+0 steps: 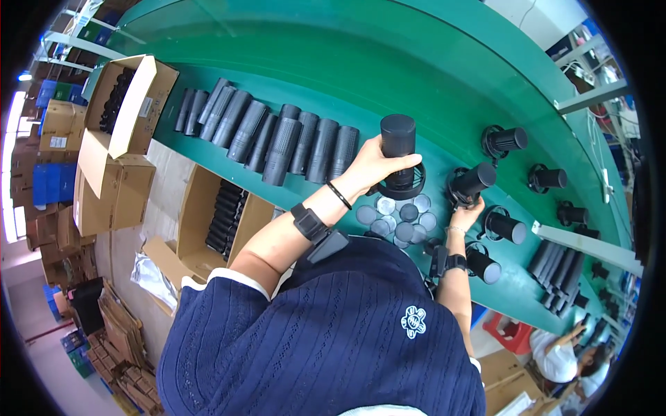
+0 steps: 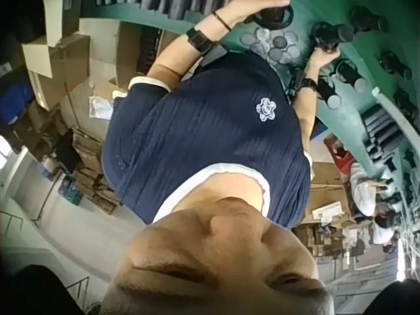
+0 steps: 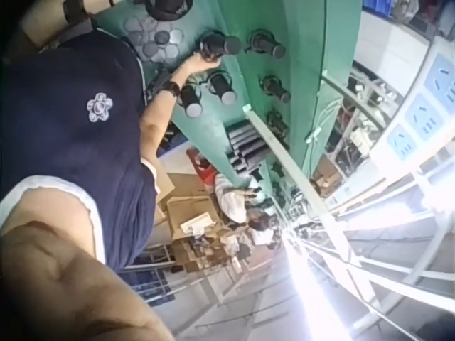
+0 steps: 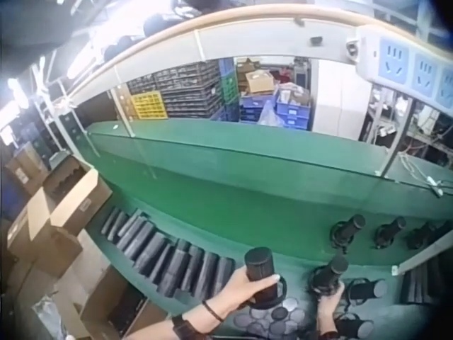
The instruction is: Inspecting and assembling black plastic electronic components at a workstation.
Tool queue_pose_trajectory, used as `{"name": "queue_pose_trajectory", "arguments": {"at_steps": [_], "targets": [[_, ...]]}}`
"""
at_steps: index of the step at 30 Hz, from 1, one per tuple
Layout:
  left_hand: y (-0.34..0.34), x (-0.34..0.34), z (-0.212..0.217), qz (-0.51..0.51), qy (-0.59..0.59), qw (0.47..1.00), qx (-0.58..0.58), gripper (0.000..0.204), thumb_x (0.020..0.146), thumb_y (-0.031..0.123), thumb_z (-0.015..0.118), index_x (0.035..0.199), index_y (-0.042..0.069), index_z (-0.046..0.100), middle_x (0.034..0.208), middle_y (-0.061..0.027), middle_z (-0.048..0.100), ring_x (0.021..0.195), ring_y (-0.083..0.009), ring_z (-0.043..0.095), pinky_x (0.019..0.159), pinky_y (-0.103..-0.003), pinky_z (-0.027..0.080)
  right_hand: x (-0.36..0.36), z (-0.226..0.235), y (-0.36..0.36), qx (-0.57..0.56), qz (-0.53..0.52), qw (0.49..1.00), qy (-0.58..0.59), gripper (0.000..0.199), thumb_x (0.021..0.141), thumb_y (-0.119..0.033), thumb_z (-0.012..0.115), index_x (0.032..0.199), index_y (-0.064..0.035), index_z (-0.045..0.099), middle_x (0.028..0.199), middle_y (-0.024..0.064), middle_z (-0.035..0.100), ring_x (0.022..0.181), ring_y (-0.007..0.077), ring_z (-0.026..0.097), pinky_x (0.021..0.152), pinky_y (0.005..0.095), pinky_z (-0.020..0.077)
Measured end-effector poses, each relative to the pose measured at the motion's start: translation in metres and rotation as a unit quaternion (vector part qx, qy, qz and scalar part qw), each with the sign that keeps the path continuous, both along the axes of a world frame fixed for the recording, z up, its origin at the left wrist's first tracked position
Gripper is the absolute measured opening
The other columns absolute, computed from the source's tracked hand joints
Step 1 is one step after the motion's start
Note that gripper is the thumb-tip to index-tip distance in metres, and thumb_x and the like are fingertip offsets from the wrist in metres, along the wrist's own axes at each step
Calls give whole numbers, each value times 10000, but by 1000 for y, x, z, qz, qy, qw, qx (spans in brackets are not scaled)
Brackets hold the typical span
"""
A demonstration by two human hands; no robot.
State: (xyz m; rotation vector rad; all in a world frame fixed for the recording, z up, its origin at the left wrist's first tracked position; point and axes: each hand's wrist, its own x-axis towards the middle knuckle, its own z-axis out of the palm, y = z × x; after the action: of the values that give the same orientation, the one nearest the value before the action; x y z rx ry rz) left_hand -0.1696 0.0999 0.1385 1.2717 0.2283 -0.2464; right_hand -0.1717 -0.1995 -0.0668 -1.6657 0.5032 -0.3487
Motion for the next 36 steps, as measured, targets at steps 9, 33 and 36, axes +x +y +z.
{"name": "queue_pose_trajectory", "arguments": {"at_steps": [9, 33, 36], "targets": [[-15, 4, -16, 8, 11, 1000, 9, 437, 772, 257, 777, 1049, 3, 554, 969, -75, 623, 894, -142, 597, 790, -303, 498, -25, 4, -11, -80, 49, 996, -9, 742, 706, 238, 489, 1365, -23, 269, 1288, 154, 427, 1150, 256, 508, 931, 333, 457], [12, -15, 2, -92, -103, 986, 94, 531, 727, 346, 792, 1099, 23, 591, 1050, -113, 645, 959, -204, 630, 851, -330, 504, -33, 141, 107, 81, 419, 904, -23, 654, 610, 155, 578, 1195, -49, 366, 1093, 75, 470, 1002, 188, 547, 857, 317, 488], [11, -17, 8, -89, -142, 973, 158, 541, 722, 360, 789, 1097, 21, 598, 1049, -118, 649, 964, -208, 627, 852, -341, 500, -36, 139, 102, 180, 415, 891, 50, 753, 609, 124, 687, 1260, -66, 359, 1196, 88, 483, 1124, 217, 518, 945, 351, 474]]}}
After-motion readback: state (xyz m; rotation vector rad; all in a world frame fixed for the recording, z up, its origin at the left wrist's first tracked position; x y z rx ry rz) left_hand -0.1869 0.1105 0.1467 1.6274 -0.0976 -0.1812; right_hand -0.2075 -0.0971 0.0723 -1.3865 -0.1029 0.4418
